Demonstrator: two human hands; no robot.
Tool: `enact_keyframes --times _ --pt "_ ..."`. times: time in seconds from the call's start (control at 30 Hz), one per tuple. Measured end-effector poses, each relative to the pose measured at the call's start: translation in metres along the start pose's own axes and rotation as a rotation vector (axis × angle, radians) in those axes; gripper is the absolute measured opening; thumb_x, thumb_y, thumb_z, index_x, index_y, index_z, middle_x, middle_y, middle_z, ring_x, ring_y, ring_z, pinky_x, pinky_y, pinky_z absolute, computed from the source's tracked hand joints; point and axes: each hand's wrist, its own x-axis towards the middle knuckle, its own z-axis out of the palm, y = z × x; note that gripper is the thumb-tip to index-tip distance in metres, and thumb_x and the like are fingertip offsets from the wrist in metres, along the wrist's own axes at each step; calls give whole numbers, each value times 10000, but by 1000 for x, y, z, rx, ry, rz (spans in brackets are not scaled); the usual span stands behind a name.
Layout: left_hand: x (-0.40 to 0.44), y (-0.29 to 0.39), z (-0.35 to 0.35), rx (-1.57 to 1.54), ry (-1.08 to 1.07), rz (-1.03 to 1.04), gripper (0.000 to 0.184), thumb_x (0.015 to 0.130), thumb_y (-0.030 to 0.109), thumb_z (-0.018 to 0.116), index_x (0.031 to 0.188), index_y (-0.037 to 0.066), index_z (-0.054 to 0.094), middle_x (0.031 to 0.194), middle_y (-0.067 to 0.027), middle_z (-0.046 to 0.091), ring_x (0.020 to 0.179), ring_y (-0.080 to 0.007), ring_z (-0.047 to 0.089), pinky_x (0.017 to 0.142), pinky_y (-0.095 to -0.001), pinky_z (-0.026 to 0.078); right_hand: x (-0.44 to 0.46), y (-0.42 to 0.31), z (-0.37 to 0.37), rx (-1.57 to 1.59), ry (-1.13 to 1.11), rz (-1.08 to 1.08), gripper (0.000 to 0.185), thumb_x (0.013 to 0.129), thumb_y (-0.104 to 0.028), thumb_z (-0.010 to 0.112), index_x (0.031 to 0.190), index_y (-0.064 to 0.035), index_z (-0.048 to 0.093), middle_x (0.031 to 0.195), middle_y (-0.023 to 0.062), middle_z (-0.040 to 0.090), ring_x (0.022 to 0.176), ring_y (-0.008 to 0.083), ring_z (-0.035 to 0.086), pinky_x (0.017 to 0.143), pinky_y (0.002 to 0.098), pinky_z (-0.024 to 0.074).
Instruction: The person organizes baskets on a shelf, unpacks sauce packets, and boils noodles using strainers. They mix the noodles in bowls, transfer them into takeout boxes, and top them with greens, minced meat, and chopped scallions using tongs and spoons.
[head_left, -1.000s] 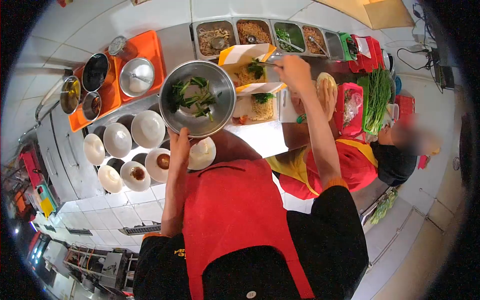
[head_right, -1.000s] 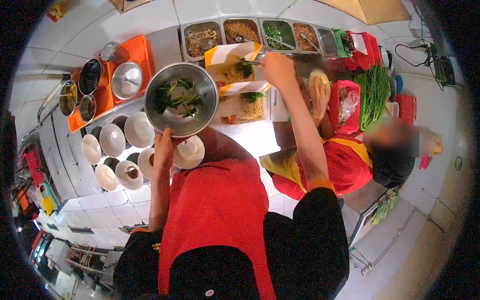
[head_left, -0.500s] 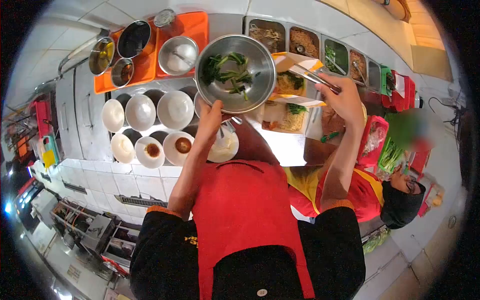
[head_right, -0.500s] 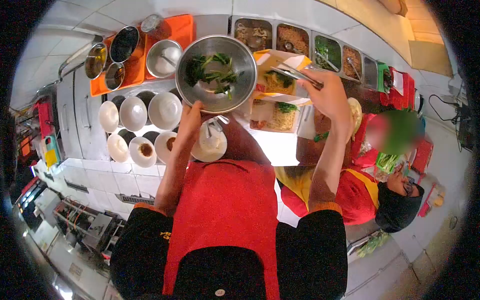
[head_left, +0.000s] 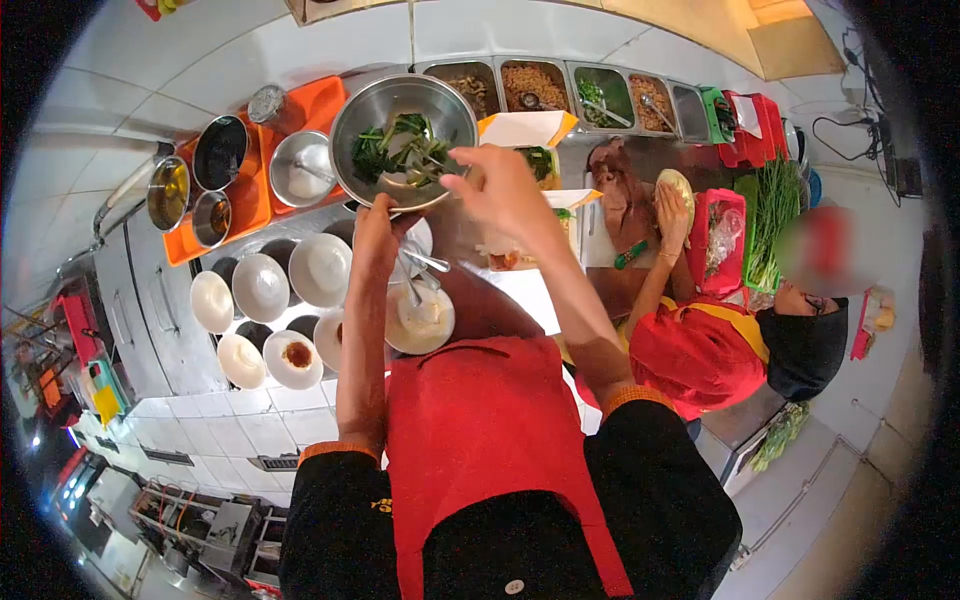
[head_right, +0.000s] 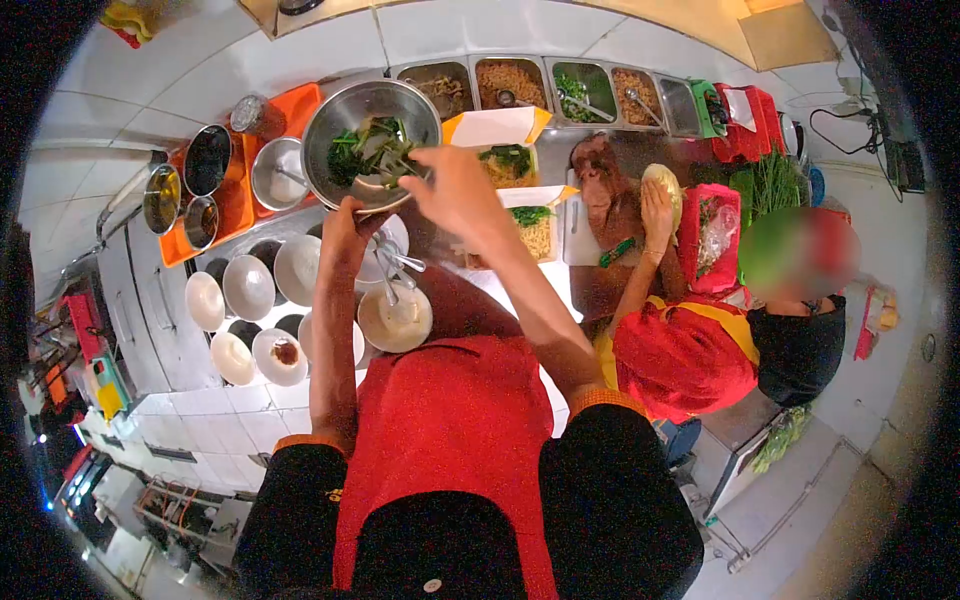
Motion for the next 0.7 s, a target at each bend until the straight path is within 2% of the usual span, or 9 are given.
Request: enact_keyframes --times 0.03,0.1,0.2,0.27,0.43,0.5,0.53,0.6,0.7 --pt "10 3 -1 1 -7 2 389 926 108 439 1196 -154 537 1194 -260 622 1048 -345 670 917 -408 593 4 7 -14 -4 6 -1 323 875 -215 717 1104 13 717 971 210 722 770 320 700 713 389 541" --pt "26 12 0 -15 -30 -13 409 930 113 434 1227 -156 513 1195 -268 617 1048 -359 665 930 -412 584 17 7 -53 189 -131 320 344 851 -254 732 1071 10 724 1053 233 706 916 396 691 844 426 544" --pt "48 24 5 -39 -65 2 407 958 112 437 1282 -130 481 1253 -239 594 1096 -335 642 954 -461 584 44 91 -63 29 -32 287 355 890 -285 702 1130 -23 715 1097 191 711 996 372 677 885 405 530" --pt "68 20 8 -140 -143 66 406 1001 138 482 1323 -107 452 1277 -230 575 1119 -316 629 934 -446 590 43 172 -52 -315 -34 -142 375 919 -322 678 1178 -51 698 1141 184 696 1044 345 662 917 407 512" --pt "50 -3 23 -36 -77 37 579 961 350 662 1336 -46 466 1228 -200 602 1069 -291 647 869 -433 597 0 168 -80 -64 60 25 434 940 -337 666 1247 -30 650 1161 151 683 1086 282 640 962 373 477" --pt "40 -40 19 308 -43 -36 582 932 337 694 1333 -21 470 1160 -169 637 981 -269 673 818 -404 588 -31 183 -88 101 206 378 432 952 -352 661 1248 -37 656 1176 106 675 1107 207 620 936 327 481" --pt "47 -72 9 315 -44 -44 582 932 337 694 1333 -21 470 1160 -169 637 981 -269 673 818 -404 588 -48 194 -91 104 208 389 432 952 -352 661 1248 -37 656 1176 106 675 1107 207 620 936 327 481" --pt "57 -136 -11 804 -131 78 543 905 255 682 1326 -22 481 1130 -163 663 972 -315 689 824 -406 567 -90 217 -89 545 224 712 444 963 -332 659 1299 -45 623 1211 63 655 1117 153 597 921 290 482" --pt "41 -162 5 1116 -123 166 544 855 157 614 1325 -47 431 1088 -241 664 923 -342 700 811 -434 558 -157 258 -56 689 127 652 510 929 -345 712 1307 -19 613 1189 62 684 1007 126 633 896 305 493"
